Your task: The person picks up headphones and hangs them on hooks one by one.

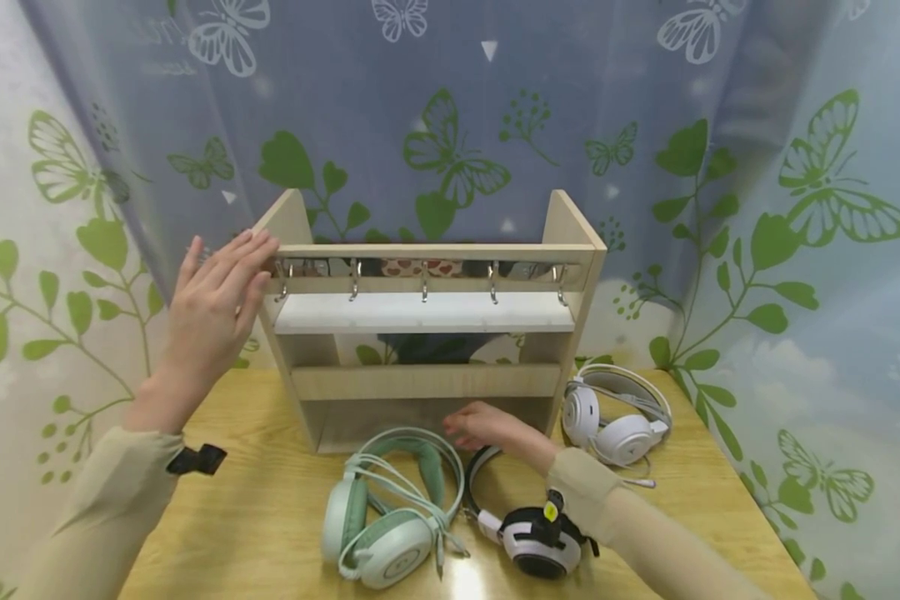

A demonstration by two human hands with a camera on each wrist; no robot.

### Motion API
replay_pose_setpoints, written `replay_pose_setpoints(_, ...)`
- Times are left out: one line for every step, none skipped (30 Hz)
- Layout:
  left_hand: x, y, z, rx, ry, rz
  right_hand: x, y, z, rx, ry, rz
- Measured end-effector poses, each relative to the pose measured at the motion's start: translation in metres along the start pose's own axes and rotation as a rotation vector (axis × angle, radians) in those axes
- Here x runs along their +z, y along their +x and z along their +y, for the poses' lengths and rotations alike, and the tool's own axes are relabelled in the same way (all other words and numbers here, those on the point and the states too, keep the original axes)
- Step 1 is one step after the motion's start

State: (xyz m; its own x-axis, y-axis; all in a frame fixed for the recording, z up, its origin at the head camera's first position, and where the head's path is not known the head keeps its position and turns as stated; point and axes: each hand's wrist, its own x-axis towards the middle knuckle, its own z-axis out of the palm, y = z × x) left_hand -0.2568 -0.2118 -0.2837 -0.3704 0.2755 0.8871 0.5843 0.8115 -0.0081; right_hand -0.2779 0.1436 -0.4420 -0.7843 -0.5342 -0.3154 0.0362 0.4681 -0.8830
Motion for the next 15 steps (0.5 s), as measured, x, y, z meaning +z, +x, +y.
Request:
replay_pose_setpoints(0.0, 0.0, 0.0, -0.004, -0.002, 0.001, 0.001, 0.001, 0.001, 0.003, 0.004, 0.008)
replay_pose_setpoints(0.0, 0.0, 0.001, -0.005, -0.003, 0.002, 0.001, 0.002, 0.002, 0.008, 0.008, 0.016)
replay_pose_setpoints(0.0, 0.001, 0.001, -0.006, -0.005, 0.004, 0.002, 0.002, 0.002, 0.011, 0.008, 0.022)
replay_pose_setpoints(0.0, 0.001, 0.002, -0.007, -0.006, 0.005, 0.002, 0.004, 0.003, 0.016, 0.013, 0.031)
replay_pose_setpoints(0.0, 0.001, 0.002, -0.007, -0.007, 0.007, 0.003, 0.005, 0.004, 0.021, 0.013, 0.039)
replay_pose_setpoints(0.0, 0.001, 0.002, -0.008, -0.008, 0.008, 0.004, 0.006, 0.005, 0.025, 0.015, 0.045)
replay_pose_setpoints(0.0, 0.001, 0.002, -0.008, -0.01, 0.01, 0.004, 0.006, 0.006, 0.029, 0.014, 0.051)
replay_pose_setpoints(0.0, 0.002, 0.002, -0.009, -0.011, 0.01, 0.005, 0.007, 0.007, 0.036, 0.018, 0.057)
replay_pose_setpoints(0.0, 0.002, 0.002, -0.009, -0.011, 0.009, 0.005, 0.008, 0.007, 0.041, 0.022, 0.062)
replay_pose_setpoints(0.0, 0.002, 0.002, -0.009, -0.011, 0.01, 0.006, 0.008, 0.008, 0.047, 0.022, 0.067)
replay_pose_setpoints(0.0, 0.002, 0.002, -0.009, -0.01, 0.01, 0.006, 0.008, 0.009, 0.051, 0.019, 0.069)
replay_pose_setpoints(0.0, 0.002, 0.002, -0.009, -0.009, 0.011, 0.007, 0.008, 0.009, 0.057, 0.017, 0.073)
replay_pose_setpoints(0.0, 0.002, 0.002, -0.01, -0.008, 0.011, 0.007, 0.008, 0.01, 0.064, 0.013, 0.076)
replay_pose_setpoints(0.0, 0.001, 0.002, -0.01, -0.007, 0.011, 0.008, 0.008, 0.01, 0.071, 0.011, 0.077)
replay_pose_setpoints(0.0, 0.001, 0.002, -0.011, -0.007, 0.01, 0.009, 0.008, 0.011, 0.077, 0.001, 0.08)
